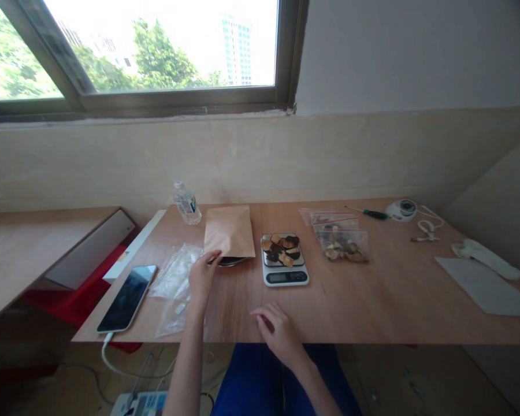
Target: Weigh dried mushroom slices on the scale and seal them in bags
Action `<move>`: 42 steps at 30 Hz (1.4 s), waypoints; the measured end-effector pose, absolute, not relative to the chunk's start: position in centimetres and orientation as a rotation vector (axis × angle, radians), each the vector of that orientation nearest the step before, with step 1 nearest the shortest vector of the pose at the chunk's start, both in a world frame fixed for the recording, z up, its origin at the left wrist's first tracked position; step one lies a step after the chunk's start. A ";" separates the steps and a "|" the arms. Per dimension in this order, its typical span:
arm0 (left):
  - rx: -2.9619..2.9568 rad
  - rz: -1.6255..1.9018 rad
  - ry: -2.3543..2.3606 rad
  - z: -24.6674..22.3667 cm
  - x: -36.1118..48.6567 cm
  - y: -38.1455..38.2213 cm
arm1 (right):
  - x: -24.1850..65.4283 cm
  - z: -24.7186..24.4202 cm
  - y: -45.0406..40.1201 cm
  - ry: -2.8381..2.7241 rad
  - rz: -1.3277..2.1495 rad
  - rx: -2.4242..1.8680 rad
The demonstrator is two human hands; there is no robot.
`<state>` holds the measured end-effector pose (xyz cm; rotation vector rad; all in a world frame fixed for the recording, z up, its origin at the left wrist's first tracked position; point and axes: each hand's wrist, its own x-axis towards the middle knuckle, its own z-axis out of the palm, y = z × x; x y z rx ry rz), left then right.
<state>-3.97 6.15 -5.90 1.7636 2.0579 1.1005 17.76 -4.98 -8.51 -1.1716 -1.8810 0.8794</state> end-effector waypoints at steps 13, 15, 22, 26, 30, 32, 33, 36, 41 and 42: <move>1.775 0.940 2.406 -9.1 -8.0 1.0 | 17.5 -8.4 -5.1 -1.877 0.855 -1.239; 1.741 0.969 2.424 -9.0 -8.1 1.1 | 17.5 -8.4 -5.1 -1.879 0.849 -1.239; 1.979 1.089 2.233 -8.4 -6.0 2.9 | 17.5 -8.3 -5.2 -1.875 0.831 -1.237; 2.074 1.107 2.121 -7.7 -4.7 5.2 | 17.7 -8.1 -5.2 -1.850 0.876 -1.219; 2.091 1.117 2.069 -6.4 -4.4 6.4 | 17.5 -6.9 -4.5 -1.782 0.940 -1.142; 2.108 1.192 2.067 -5.4 -4.1 6.2 | 16.9 -5.8 -3.6 -1.803 0.883 -1.077; 2.128 1.236 2.046 -4.7 -3.9 6.0 | 16.5 -5.2 -2.9 -1.833 0.833 -1.049; 2.206 1.328 1.937 -2.7 -3.0 5.0 | 14.9 -3.5 -0.8 -1.979 0.624 -1.027; 2.089 1.475 1.946 -0.4 -1.7 4.2 | 13.0 -2.7 0.9 -2.156 0.258 -1.092; 2.029 1.503 1.963 -0.3 -1.5 4.1 | 12.8 -2.6 0.9 -2.183 0.211 -1.101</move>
